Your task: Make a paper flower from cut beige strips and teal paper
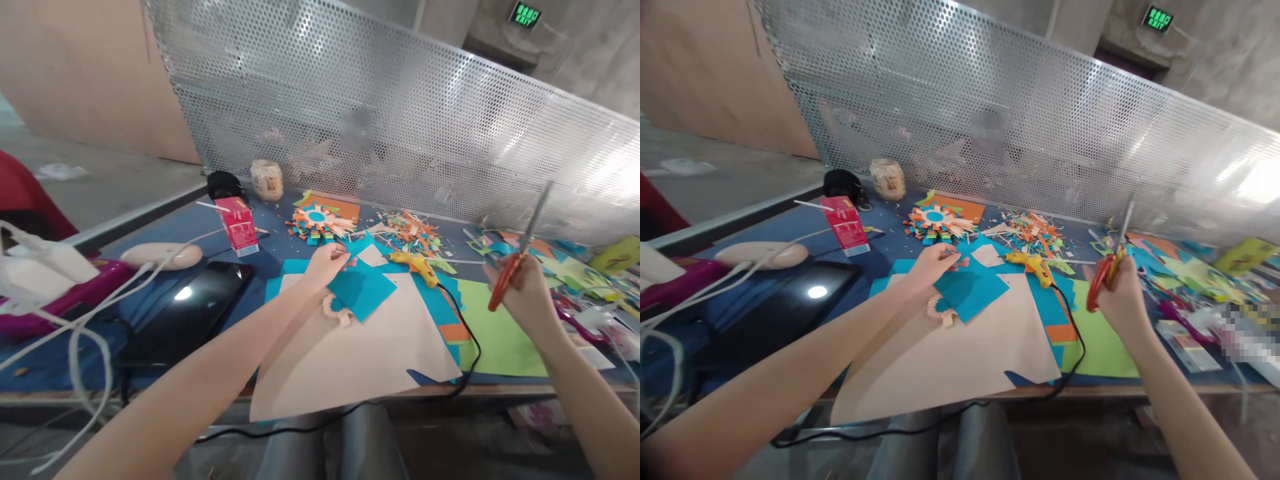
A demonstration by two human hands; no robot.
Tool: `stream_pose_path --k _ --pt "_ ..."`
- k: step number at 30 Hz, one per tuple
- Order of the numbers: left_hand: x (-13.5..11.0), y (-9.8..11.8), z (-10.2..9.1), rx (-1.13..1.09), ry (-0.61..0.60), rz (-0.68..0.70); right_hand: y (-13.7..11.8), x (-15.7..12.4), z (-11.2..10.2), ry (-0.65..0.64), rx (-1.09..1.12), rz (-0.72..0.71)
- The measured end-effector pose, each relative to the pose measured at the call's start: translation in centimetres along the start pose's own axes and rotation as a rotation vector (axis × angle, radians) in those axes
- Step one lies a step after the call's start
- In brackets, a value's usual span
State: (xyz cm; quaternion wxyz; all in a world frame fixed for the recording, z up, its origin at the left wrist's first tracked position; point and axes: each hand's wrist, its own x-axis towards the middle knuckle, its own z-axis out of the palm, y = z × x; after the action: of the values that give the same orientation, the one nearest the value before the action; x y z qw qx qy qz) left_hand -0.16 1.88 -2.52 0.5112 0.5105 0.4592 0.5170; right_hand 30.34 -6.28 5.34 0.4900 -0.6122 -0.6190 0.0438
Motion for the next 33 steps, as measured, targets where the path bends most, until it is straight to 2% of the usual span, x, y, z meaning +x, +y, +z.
stream_pose_path --k 2,4,6,8,10,13,16,19,24,33 --pt "-0.1 0.3 0.0 -0.04 0.022 0.027 -1.1 -0.7 1.8 -0.216 0.395 0.176" --pt "-0.3 0.6 0.1 -0.107 0.039 0.073 -2.4 -1.4 4.0 -0.508 0.59 0.282" --pt "-0.5 1.0 0.3 -0.192 0.055 0.114 -3.8 -1.7 6.2 -0.671 0.596 0.303" --pt "-0.8 1.4 0.5 -0.274 0.071 0.127 -4.9 -1.8 8.0 -0.814 0.539 0.251" --pt "-1.1 1.8 0.7 -0.343 0.084 0.119 -5.7 -1.8 9.1 -0.81 0.41 0.107" --pt "-1.6 2.5 1.0 -0.379 0.106 0.137 -5.4 -2.0 9.4 -0.699 0.214 -0.077" --pt "-2.4 3.0 1.3 -0.381 0.102 0.202 -4.2 -2.6 8.9 -0.649 0.061 -0.161" --pt "-3.1 3.3 1.5 -0.362 0.077 0.263 -3.5 -3.2 8.6 -0.717 0.003 -0.189" --pt "-4.0 3.3 1.7 -0.315 -0.017 0.307 -4.0 -3.9 8.7 -0.843 0.091 -0.154" --pt "-4.9 3.4 1.8 -0.265 -0.117 0.327 -4.3 -4.6 8.2 -0.915 0.139 -0.13"
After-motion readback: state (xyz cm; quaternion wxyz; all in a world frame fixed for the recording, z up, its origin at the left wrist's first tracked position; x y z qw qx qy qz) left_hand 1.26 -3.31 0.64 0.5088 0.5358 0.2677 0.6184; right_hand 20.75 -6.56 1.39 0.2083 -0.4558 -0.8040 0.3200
